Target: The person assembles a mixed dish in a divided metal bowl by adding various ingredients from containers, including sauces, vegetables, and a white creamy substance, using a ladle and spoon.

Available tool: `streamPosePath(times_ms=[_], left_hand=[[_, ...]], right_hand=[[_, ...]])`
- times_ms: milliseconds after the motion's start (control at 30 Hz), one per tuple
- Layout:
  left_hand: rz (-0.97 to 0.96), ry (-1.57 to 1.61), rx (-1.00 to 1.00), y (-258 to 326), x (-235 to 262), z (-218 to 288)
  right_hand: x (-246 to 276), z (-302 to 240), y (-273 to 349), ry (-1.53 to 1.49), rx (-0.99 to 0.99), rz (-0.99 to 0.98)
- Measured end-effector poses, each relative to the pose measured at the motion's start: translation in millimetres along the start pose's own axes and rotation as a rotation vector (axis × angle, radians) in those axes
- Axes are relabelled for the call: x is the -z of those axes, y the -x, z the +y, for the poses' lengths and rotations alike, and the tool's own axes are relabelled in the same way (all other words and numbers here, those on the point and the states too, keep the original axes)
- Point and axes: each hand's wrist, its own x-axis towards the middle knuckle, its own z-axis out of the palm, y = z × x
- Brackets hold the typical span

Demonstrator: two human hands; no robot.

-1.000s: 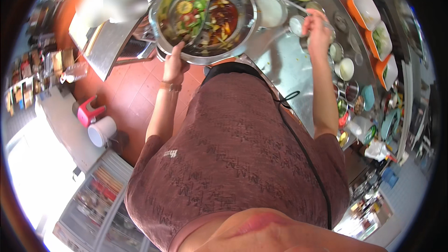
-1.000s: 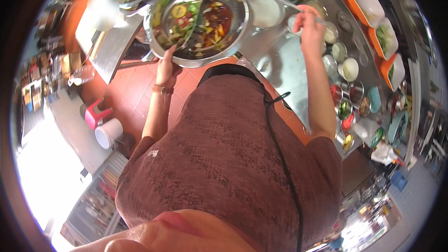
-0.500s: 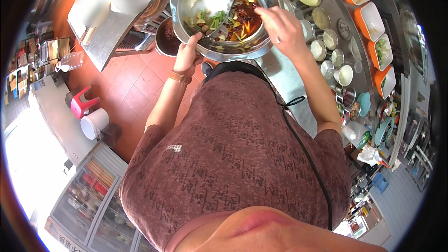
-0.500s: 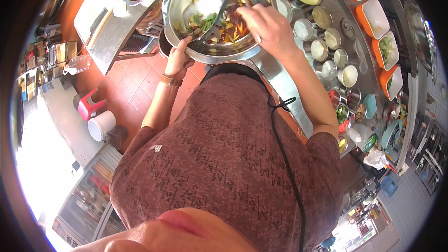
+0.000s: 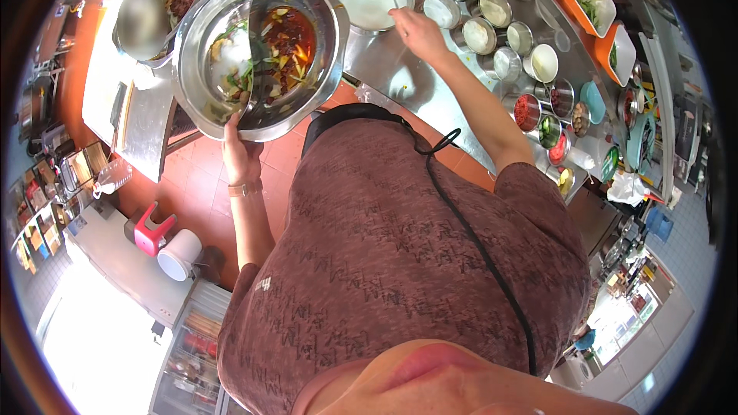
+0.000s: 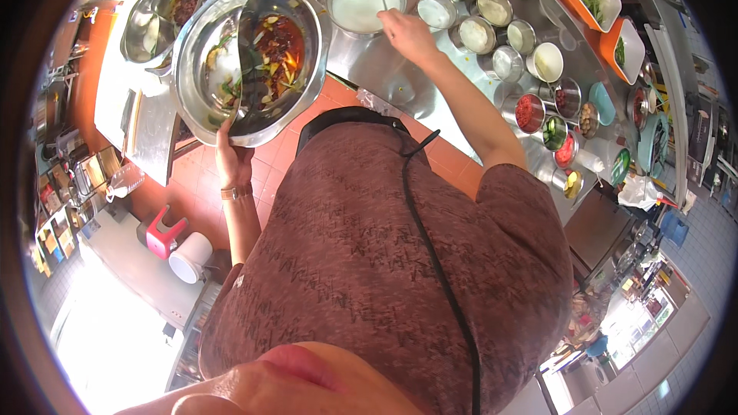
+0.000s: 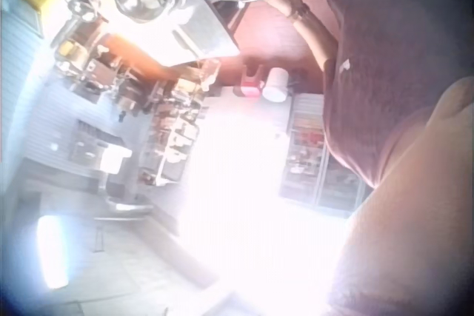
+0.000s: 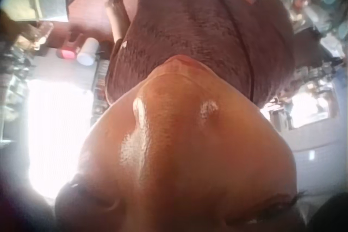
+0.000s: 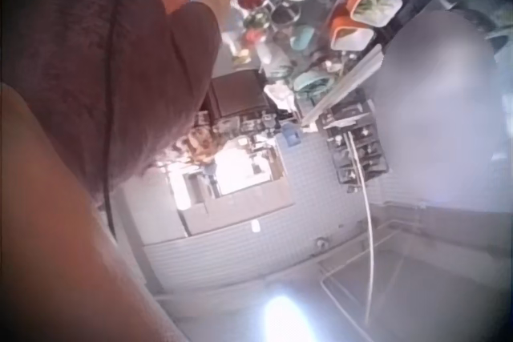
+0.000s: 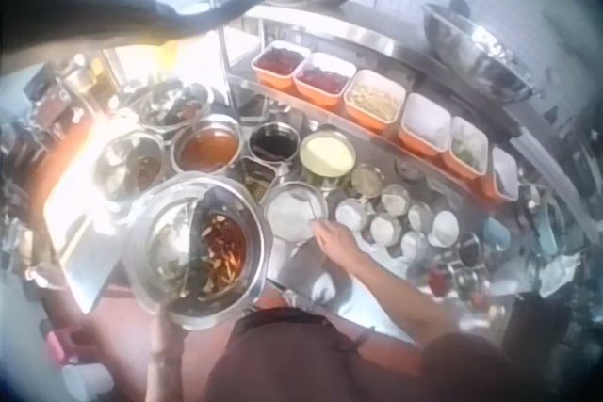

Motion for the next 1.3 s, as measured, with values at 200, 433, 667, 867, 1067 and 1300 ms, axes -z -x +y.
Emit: streamPosePath(times_ms=[200, 433, 667, 867, 1067, 1300], left_hand=[[0.021, 0.026, -0.032, 13.1, -6.1, -0.4], [0.022, -0.007, -0.031, 16.7, -13.8, -7.7], [0.021, -0.005, -0.030, 20.3, -22.9, -2.8], [-0.029, -0.041, -0.035, 11.5, -10.0, -5.7], [-0.058, -0.035, -0.027, 8.4, -12.3, -5.4], [0.001, -0.054, -0.022, 11.7, -31.5, 3.0]], right_hand=[[-15.1, -8.4, 8.0, -0.848, -0.688, -0.090], [18.2, 11.8, -0.4, -1.100, -0.722, 0.085], [28.4, 25.2, 7.2, -1.107, -0.727, 0.035], [37.2, 22.6, 15.7, -1.127, -0.766, 0.045], [42.4, 18.3, 21.8, -1.114, -0.750, 0.038], [72.8, 2.7, 12.7, -1.067, -0.717, 0.164]])
